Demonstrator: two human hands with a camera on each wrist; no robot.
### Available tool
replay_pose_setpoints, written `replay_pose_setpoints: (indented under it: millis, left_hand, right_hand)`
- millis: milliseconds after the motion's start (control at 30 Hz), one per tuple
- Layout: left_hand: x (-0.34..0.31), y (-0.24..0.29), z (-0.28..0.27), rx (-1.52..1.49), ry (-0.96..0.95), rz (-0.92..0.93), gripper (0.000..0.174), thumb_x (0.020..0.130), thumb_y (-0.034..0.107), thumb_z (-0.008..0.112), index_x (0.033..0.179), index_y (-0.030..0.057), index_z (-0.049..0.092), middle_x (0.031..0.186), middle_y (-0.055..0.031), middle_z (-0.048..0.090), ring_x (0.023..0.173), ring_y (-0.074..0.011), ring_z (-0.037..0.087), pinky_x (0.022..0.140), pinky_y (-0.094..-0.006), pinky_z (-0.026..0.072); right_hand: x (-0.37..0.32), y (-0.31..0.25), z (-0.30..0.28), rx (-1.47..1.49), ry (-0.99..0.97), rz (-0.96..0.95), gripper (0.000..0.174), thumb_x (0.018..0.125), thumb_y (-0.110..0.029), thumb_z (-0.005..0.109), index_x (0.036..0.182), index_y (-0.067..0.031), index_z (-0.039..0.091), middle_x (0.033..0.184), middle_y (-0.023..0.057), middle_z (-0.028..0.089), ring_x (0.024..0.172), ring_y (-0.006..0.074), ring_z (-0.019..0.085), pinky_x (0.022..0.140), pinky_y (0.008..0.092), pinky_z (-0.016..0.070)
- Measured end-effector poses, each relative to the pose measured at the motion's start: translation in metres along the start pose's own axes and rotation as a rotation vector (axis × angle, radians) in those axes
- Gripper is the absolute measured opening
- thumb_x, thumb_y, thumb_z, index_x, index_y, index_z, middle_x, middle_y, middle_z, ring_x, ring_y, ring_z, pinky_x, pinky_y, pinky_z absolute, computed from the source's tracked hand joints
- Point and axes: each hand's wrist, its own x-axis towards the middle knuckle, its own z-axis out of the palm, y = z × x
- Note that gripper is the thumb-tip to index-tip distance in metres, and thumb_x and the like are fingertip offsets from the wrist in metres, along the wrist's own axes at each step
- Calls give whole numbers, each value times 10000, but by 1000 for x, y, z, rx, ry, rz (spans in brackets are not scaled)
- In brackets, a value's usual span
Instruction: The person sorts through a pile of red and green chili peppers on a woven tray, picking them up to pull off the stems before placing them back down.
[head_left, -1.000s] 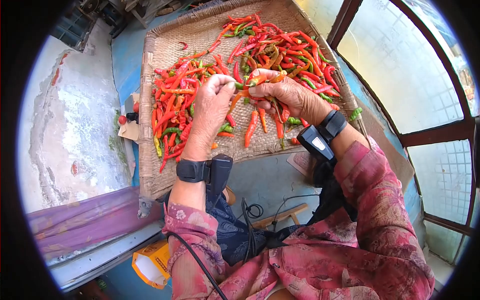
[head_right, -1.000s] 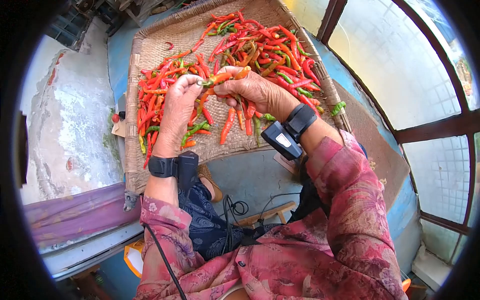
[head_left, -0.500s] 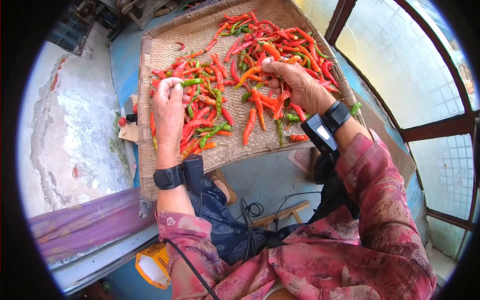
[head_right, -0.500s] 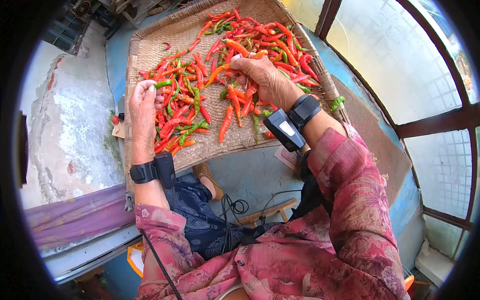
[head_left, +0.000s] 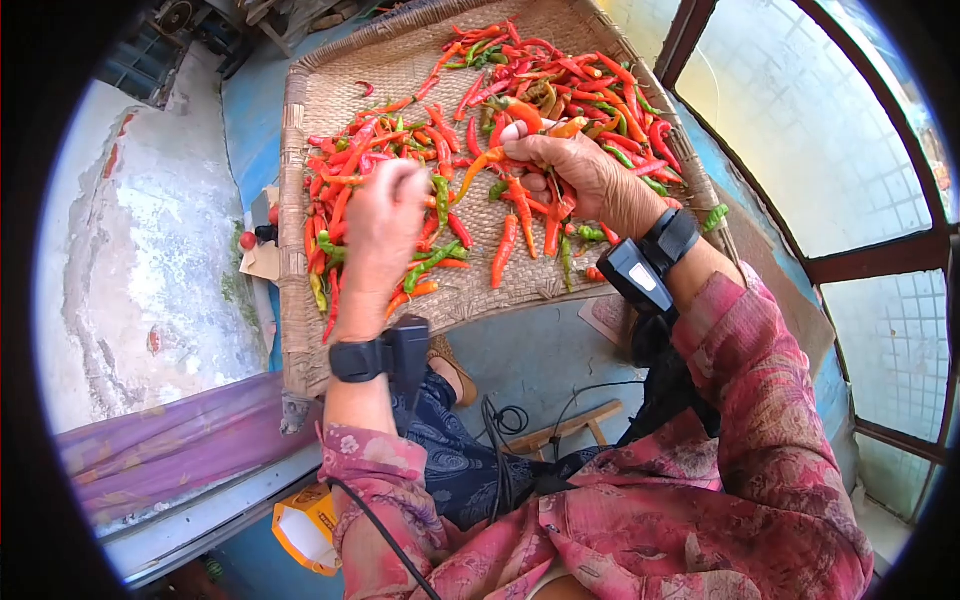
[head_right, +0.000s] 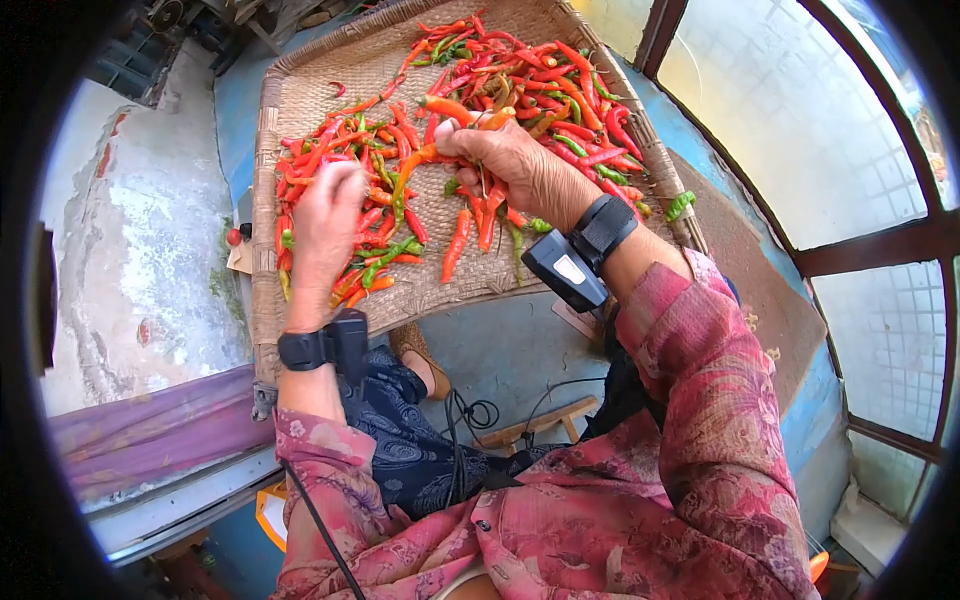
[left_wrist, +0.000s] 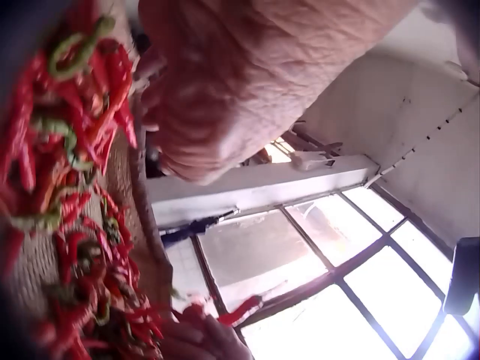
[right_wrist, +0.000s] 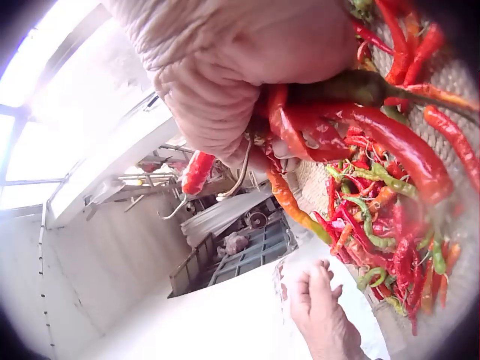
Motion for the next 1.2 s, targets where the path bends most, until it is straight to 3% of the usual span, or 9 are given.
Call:
replay_pose_setpoints:
  millis: [100, 267, 333, 400, 533, 800, 867, 1000, 1200]
  left_hand:
    - [-5, 9, 35, -53, -150, 11, 181, 859, 196, 547, 912, 24, 572, 721, -131, 613, 661, -245, 605, 599, -343, 461]
    - [3, 9, 43, 148, -91, 83, 158, 887, 165, 502, 937, 46, 594, 629, -94, 603, 584, -216, 612, 551, -319, 465]
    - [8, 6, 37, 225, -65, 85, 186, 897, 188, 481, 917, 45, 599, 618, -87, 596, 576, -213, 608, 544, -319, 466]
    - [13, 2, 24, 295, -32, 4, 171, 863, 210, 516, 874, 48, 570, 677, -167, 599, 649, -358, 594, 583, -447, 463]
    - [18, -23, -17, 323, 43, -116, 238, 886, 253, 452, 877, 47, 572, 683, -163, 607, 640, -341, 600, 592, -446, 455]
    - [-1, -40, -60, 969, 181, 24, 230, 824, 163, 520, 1037, 87, 558, 1025, -155, 566, 993, -316, 501, 785, -437, 423]
    - [3, -27, -41, 692, 202, 187, 241, 836, 178, 527, 1040, 54, 556, 918, -143, 593, 883, -267, 558, 741, -391, 448]
    - [-1, 2, 20, -132, -213, -139, 300, 856, 253, 568, 979, -20, 549, 742, -107, 613, 663, -180, 591, 634, -307, 471]
    - [-2, 13, 68, -539, -240, -298, 437, 834, 265, 625, 1112, -36, 473, 906, -119, 612, 776, -128, 570, 691, -252, 466]
  right_hand:
    - [-2, 1, 8, -99, -71, 9, 288, 813, -187, 612, 1067, -61, 558, 723, -27, 523, 513, 45, 453, 430, 186, 377]
    - [-5, -3, 7, -135, -68, -18, 169, 851, -196, 602, 957, -77, 546, 690, -33, 502, 518, 28, 457, 436, 183, 399]
    - [-4, -6, 1, -158, -6, -64, 370, 835, -248, 626, 1130, -38, 549, 747, -20, 544, 543, 30, 477, 445, 183, 407]
    - [-1, -6, -10, -183, -9, -52, 277, 838, -210, 614, 1047, -34, 569, 745, 2, 557, 504, 32, 475, 421, 189, 411]
    - [5, -10, -20, -89, 184, -117, 125, 821, -128, 597, 880, -22, 572, 685, 44, 566, 404, 61, 448, 367, 210, 402]
    - [4, -11, -11, 129, 182, -38, 155, 820, -49, 609, 972, -53, 578, 809, 59, 592, 723, 150, 601, 607, 245, 511]
    - [7, -5, -9, 160, 68, -62, 211, 822, 0, 586, 1028, -39, 561, 871, 91, 603, 782, 190, 614, 682, 288, 525]
    - [8, 6, 10, 185, 14, -83, 210, 829, 14, 559, 1034, -30, 545, 850, 85, 596, 785, 173, 592, 683, 290, 517]
    - [14, 12, 3, 129, 123, -208, 272, 857, -25, 556, 1126, -45, 523, 947, 77, 600, 869, 172, 588, 742, 270, 489]
